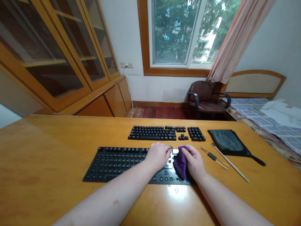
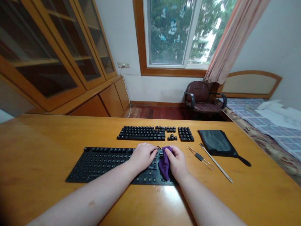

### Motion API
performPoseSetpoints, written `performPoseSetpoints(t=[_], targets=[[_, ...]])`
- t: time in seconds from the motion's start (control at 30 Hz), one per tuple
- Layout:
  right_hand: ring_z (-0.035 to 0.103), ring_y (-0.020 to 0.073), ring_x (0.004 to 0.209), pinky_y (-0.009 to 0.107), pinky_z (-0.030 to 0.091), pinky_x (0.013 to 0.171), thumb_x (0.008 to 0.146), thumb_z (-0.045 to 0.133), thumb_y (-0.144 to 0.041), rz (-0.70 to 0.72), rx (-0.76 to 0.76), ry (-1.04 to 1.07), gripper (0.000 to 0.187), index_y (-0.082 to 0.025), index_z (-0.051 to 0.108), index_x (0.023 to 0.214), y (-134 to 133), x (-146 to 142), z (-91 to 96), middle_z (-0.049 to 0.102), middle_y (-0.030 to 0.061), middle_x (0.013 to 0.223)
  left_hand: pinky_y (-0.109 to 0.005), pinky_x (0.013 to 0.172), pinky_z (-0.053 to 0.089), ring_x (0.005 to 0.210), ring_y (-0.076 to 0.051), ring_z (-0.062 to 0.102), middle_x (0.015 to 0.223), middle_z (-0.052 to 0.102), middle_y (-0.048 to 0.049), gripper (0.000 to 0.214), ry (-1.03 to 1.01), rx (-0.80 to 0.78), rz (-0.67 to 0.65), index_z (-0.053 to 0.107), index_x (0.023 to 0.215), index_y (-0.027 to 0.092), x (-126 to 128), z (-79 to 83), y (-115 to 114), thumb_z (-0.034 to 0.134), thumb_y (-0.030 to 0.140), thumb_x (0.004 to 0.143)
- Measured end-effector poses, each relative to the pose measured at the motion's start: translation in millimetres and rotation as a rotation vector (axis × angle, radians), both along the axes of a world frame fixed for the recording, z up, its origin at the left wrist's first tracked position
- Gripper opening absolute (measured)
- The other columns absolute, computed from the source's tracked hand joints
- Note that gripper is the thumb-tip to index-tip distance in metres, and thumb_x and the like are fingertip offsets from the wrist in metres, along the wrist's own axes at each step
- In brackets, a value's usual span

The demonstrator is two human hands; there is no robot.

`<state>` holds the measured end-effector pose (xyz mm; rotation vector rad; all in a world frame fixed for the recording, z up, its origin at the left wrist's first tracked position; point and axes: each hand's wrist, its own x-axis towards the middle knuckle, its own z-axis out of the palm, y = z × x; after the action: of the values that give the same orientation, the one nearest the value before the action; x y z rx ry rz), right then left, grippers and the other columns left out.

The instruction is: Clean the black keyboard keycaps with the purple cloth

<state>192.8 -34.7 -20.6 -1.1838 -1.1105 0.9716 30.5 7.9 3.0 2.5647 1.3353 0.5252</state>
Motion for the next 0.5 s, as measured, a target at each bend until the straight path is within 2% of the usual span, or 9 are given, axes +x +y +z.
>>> performPoseSetpoints(t=[0.17,0.27,0.4,0.5], targets=[[0.043,0.0134,0.059,0.027,0.034,0.058,0.081,0.055,-0.033,0.091,0.176,-0.049,0.027,-0.019,0.049,0.058,0,5,-0.5,0.045,-0.0025,0.06,-0.035,0.08,0.043,0.088,-0.021,0.06,0.089,0.07,-0.0037,0.026,-0.003,-0.003,-0.002,0.068,0.095,0.024,0,-1.5,0,0.044,0.031,0.088],[0.044,0.014,0.062,0.028,0.035,0.061,0.082,0.056,-0.029,0.044,0.249,-0.135,0.03,-0.019,0.045,0.056,-1,3,3.8,0.045,-0.0016,0.063,-0.035,0.079,0.043,0.087,-0.021,0.06,0.089,0.07,-0.0035,0.026,0.001,0.001,-0.002,0.068,0.095,0.024,0,-1.8,0,0.044,0.032,0.089],[0.05,0.0157,0.07,0.032,0.042,0.073,0.081,0.057,-0.027,-0.001,0.288,-0.186,0.022,-0.021,0.046,0.062,-5,-6,16.2,0.048,-0.0008,0.071,-0.035,0.079,0.043,0.087,-0.022,0.06,0.088,0.069,-0.0046,0.028,0.011,0.007,0.0,0.069,0.093,0.022,0,-0.7,0,0.043,0.032,0.089],[0.055,0.0187,0.082,0.035,0.044,0.079,0.08,0.055,-0.023,-0.069,0.316,-0.373,0.003,-0.023,0.052,0.08,-5,-7,31.7,0.055,0.003,0.086,-0.035,0.079,0.043,0.088,-0.022,0.06,0.089,0.069,-0.0053,0.029,0.017,-0.007,0.009,0.069,0.093,0.022,0,1.0,0,0.042,0.032,0.089]])
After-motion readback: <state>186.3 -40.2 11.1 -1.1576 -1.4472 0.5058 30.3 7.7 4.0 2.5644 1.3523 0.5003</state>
